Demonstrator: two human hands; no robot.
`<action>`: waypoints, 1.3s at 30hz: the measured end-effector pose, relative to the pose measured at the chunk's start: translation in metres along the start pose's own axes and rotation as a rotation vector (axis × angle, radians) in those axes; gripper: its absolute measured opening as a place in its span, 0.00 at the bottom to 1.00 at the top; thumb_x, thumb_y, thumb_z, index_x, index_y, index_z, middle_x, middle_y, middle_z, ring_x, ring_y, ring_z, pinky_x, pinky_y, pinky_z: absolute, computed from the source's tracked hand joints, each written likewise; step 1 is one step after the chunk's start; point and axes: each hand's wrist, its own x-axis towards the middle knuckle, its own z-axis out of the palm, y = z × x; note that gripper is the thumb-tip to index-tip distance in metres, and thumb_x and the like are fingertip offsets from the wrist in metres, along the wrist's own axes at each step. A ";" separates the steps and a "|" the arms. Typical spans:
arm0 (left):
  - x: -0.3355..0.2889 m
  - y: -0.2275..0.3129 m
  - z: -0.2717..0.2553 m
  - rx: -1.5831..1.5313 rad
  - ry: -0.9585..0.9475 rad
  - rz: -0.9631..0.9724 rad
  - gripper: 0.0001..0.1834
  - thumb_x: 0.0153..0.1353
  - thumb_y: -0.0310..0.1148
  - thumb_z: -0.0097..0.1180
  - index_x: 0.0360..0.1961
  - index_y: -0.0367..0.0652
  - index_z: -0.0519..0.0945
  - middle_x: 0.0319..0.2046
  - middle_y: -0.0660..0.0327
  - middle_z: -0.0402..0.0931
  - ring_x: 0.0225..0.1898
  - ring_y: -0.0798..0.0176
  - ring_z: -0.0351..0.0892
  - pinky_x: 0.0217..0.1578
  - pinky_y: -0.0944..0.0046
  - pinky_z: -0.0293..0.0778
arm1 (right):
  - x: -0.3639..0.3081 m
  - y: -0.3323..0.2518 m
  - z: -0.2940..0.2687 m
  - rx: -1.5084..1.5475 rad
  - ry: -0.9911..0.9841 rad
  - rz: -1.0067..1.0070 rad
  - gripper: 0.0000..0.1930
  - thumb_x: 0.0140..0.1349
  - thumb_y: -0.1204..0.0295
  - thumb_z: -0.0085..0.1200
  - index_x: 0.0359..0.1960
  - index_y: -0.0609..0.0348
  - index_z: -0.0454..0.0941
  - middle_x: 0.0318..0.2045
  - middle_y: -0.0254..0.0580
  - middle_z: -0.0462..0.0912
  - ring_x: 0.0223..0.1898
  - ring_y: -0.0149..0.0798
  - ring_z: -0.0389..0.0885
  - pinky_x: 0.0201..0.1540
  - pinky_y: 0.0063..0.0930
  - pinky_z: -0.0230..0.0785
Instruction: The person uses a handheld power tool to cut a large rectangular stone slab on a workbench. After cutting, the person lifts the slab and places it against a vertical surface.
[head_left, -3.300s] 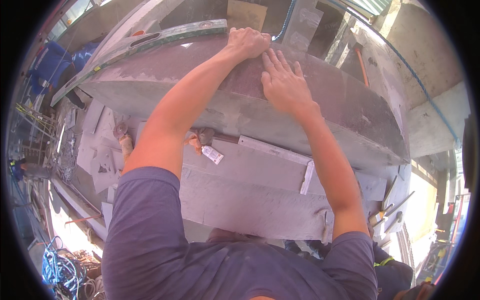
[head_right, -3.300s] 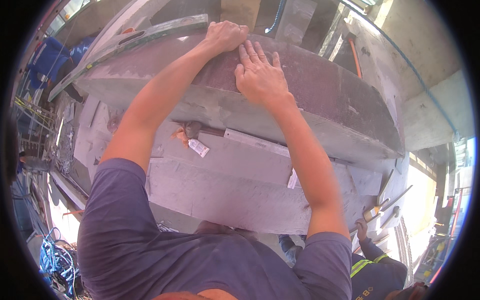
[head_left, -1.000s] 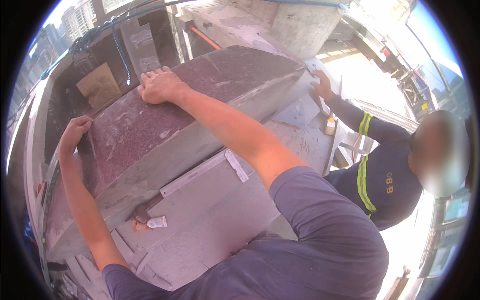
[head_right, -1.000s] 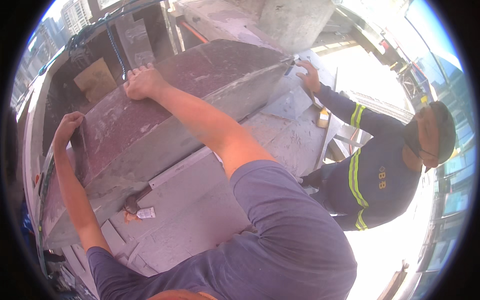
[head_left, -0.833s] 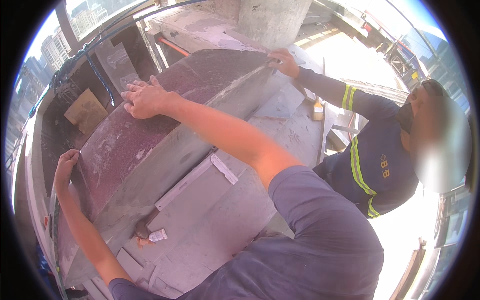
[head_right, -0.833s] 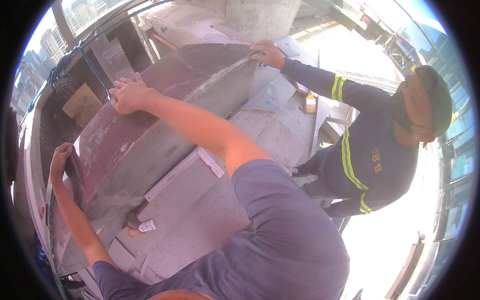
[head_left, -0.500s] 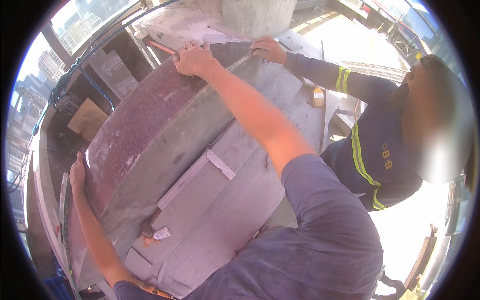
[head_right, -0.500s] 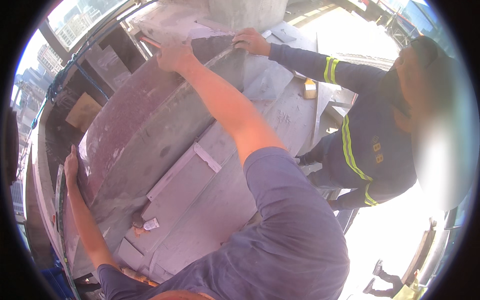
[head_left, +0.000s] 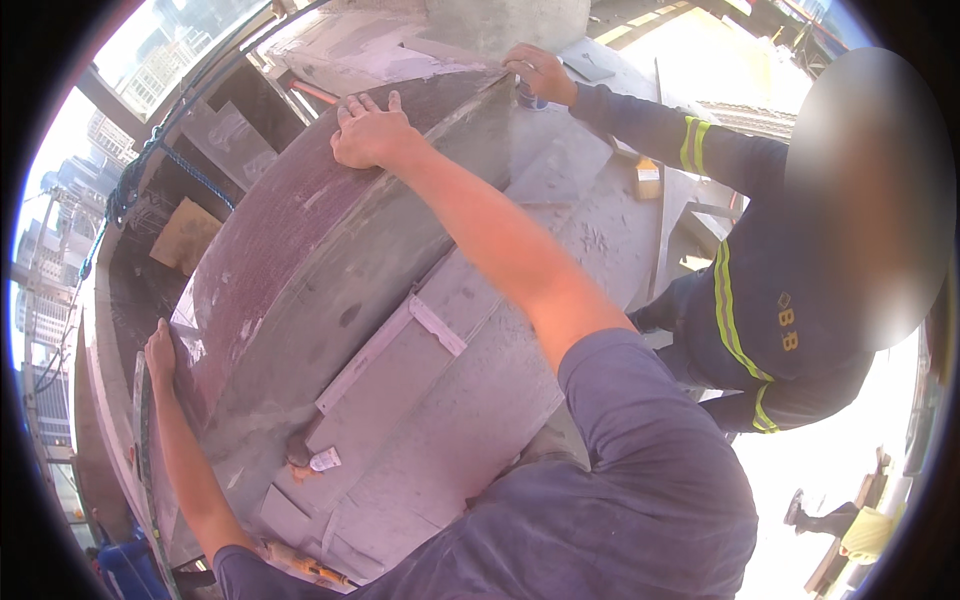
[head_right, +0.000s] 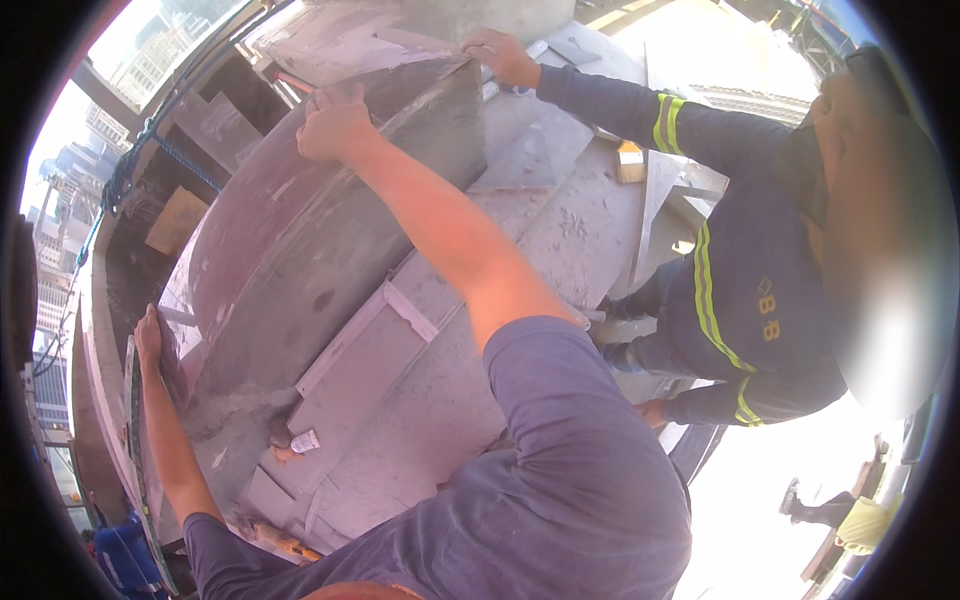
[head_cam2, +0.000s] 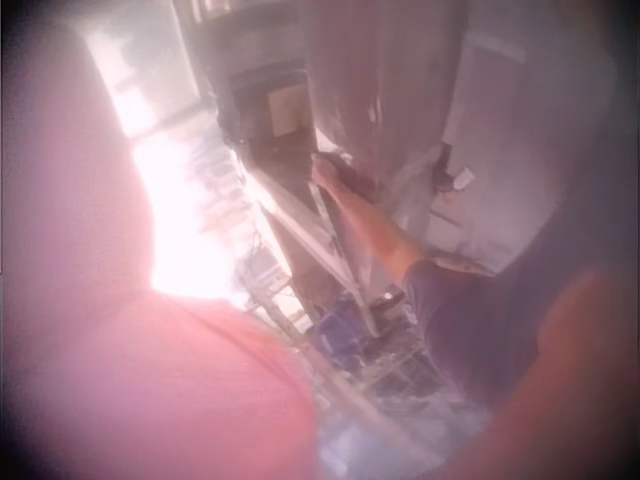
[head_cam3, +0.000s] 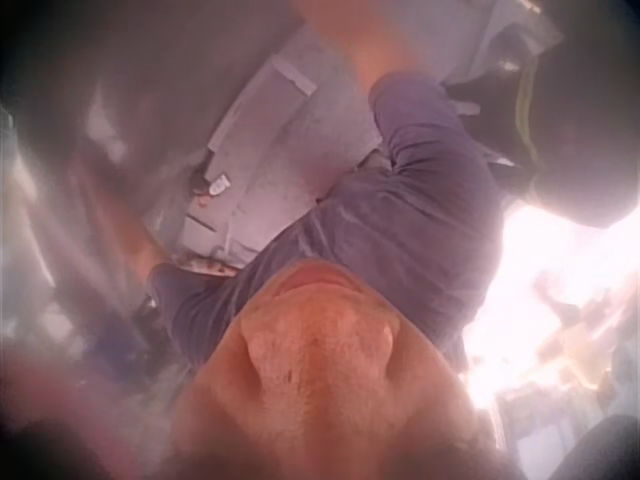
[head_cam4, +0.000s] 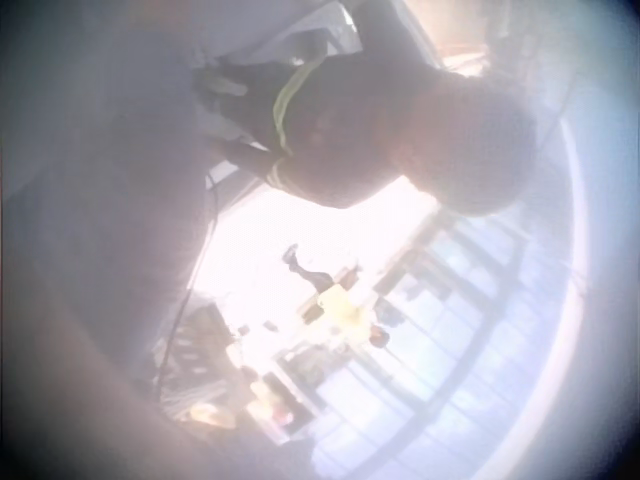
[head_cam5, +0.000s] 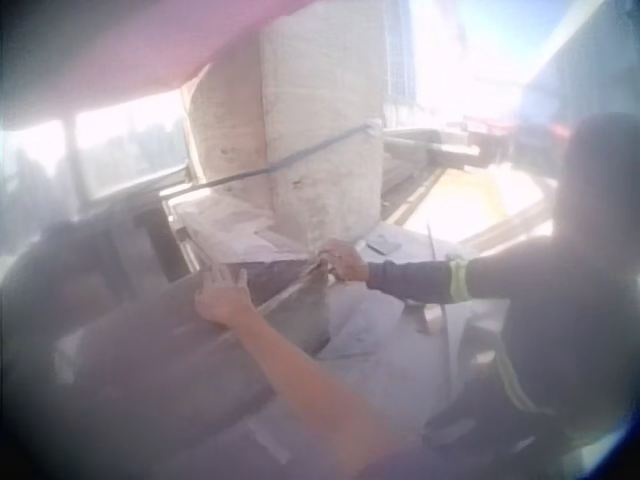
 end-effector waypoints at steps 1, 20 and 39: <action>0.000 -0.002 0.001 -0.005 0.021 0.022 0.41 0.86 0.57 0.36 0.59 0.25 0.86 0.61 0.28 0.82 0.69 0.26 0.78 0.69 0.38 0.70 | 0.003 -0.004 -0.007 -0.005 0.066 -0.011 0.37 0.84 0.54 0.28 0.89 0.54 0.55 0.91 0.43 0.50 0.91 0.45 0.46 0.91 0.63 0.35; -0.049 0.006 -0.061 -0.483 -0.222 0.077 0.18 0.77 0.39 0.61 0.59 0.44 0.92 0.58 0.52 0.90 0.63 0.50 0.85 0.67 0.51 0.76 | 0.006 0.008 0.020 -0.208 -0.076 -0.053 0.37 0.85 0.46 0.32 0.90 0.41 0.55 0.91 0.34 0.52 0.91 0.43 0.48 0.88 0.68 0.40; -0.069 0.006 -0.038 -0.567 0.136 0.054 0.13 0.75 0.33 0.61 0.55 0.48 0.92 0.54 0.51 0.91 0.58 0.46 0.88 0.61 0.49 0.80 | 0.013 -0.028 0.005 -0.273 -0.122 -0.038 0.35 0.81 0.50 0.42 0.85 0.49 0.66 0.87 0.46 0.62 0.88 0.50 0.55 0.86 0.66 0.48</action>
